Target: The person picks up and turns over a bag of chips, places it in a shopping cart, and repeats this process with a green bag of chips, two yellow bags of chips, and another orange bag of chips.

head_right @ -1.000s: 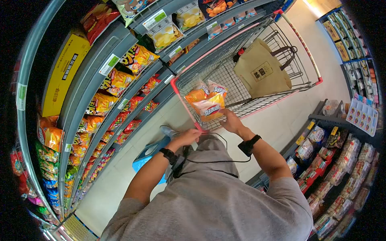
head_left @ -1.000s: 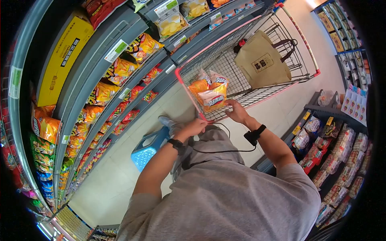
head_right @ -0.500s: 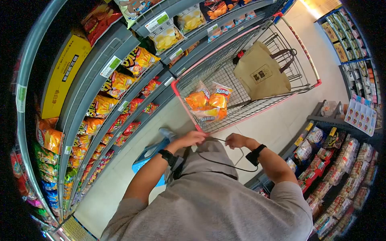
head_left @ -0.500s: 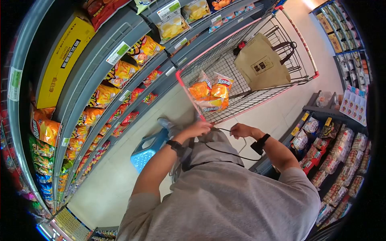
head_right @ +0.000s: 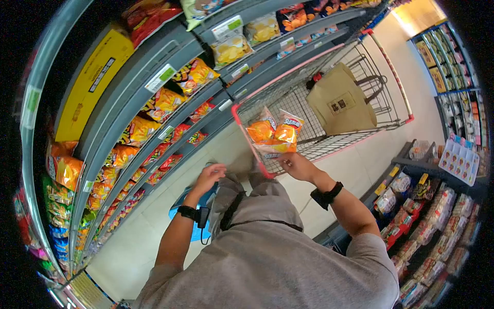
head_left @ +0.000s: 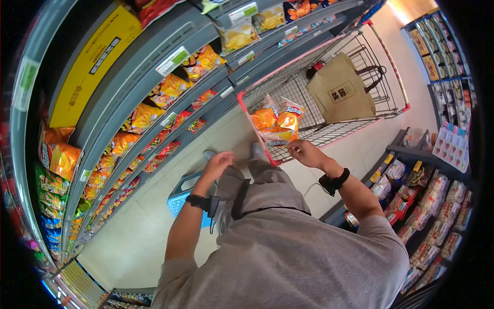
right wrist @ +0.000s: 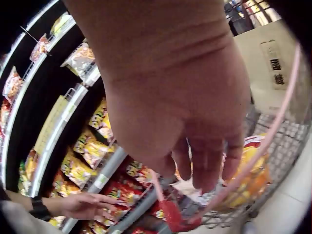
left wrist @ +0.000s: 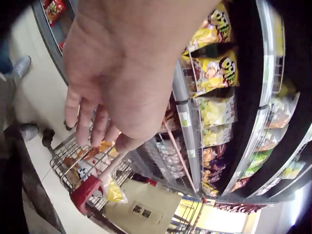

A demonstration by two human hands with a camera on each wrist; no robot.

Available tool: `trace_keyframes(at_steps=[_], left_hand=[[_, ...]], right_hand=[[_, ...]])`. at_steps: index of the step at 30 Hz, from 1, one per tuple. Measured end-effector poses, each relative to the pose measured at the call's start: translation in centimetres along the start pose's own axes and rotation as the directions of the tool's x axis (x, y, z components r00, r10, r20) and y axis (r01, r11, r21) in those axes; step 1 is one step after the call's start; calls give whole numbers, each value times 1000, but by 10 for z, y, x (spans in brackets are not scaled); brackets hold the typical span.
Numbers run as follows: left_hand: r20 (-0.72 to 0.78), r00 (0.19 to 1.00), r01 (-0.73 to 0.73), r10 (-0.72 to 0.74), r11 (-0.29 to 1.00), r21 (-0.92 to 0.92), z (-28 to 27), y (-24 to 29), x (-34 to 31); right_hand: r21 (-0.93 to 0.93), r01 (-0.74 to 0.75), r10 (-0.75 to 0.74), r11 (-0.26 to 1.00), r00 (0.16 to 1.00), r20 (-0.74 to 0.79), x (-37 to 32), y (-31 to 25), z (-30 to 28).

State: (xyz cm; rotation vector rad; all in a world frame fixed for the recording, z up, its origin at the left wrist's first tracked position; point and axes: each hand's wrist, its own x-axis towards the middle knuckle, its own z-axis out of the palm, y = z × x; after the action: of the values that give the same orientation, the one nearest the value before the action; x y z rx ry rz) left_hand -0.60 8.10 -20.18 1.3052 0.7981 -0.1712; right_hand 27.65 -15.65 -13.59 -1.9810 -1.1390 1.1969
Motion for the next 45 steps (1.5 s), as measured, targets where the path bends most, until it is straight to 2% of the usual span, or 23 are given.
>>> trace_keyframes(at_steps=[2,5,6,9,10,13,17,18,21,23,25,27,28,31,32,35,36,39,40,43,44,45], left_hand=[[-94,991,-92,94,995,24,-24,11,-18],[-250,933,-233,259,964,130,-67,38,-54],[-317,906,-264,281,960,98,-78,58,-75],[-496,764,-452,413,891,45,-121,83,-129],[-542,716,-487,439,871,61,-139,88,-147],[-702,531,-575,475,810,114,-181,111,-208],[-787,231,-545,572,746,382,-241,121,-262],[-798,170,-548,578,729,412,-256,122,-273],[-804,6,-541,594,679,497,-297,128,-295],[-778,-105,-437,619,674,596,-321,129,-301],[-746,-183,-325,640,677,660,-341,133,-301],[-725,-232,-214,648,693,688,-354,135,-296],[-704,-208,-164,679,685,709,-361,136,-294],[-825,-85,-410,558,735,540,-372,138,-282],[-823,-36,-451,567,726,519,-376,137,-280],[-871,74,-738,486,614,280,-369,142,-292],[-873,79,-787,482,568,242,-365,141,-294],[-778,-33,-649,627,579,494,-341,142,-309],[-759,-77,-652,646,543,529,-333,140,-309],[-736,41,-605,676,603,520,-305,136,-324],[-758,46,-596,651,627,502,-290,136,-331],[-702,112,-605,703,609,513,-280,136,-339]], right_hand=[[41,144,-142,989,989,-50,23,-47,1],[47,339,-339,940,941,-5,53,-122,6],[96,378,-382,921,924,26,63,-147,11],[103,489,-499,866,859,115,84,-228,35],[124,556,-569,822,814,121,90,-254,47],[233,629,-670,742,710,215,109,-323,86],[307,665,-733,680,605,312,126,-410,140],[344,682,-762,645,545,349,137,-426,153],[409,613,-735,676,604,308,169,-483,187],[471,585,-733,661,639,235,206,-516,209],[315,682,-738,660,666,106,233,-545,228],[318,700,-755,640,650,89,256,-573,243],[318,707,-761,631,644,80,264,-582,249],[368,557,-607,745,794,27,281,-594,264],[432,536,-618,725,784,65,283,-595,266],[462,545,-660,700,741,126,272,-592,258],[465,560,-672,686,733,109,263,-592,255],[378,658,-738,651,665,112,245,-577,242],[407,657,-750,634,651,116,228,-576,242],[173,847,-860,504,509,12,196,-562,238],[113,869,-876,482,480,48,187,-554,232],[159,871,-885,464,463,43,173,-548,228]])
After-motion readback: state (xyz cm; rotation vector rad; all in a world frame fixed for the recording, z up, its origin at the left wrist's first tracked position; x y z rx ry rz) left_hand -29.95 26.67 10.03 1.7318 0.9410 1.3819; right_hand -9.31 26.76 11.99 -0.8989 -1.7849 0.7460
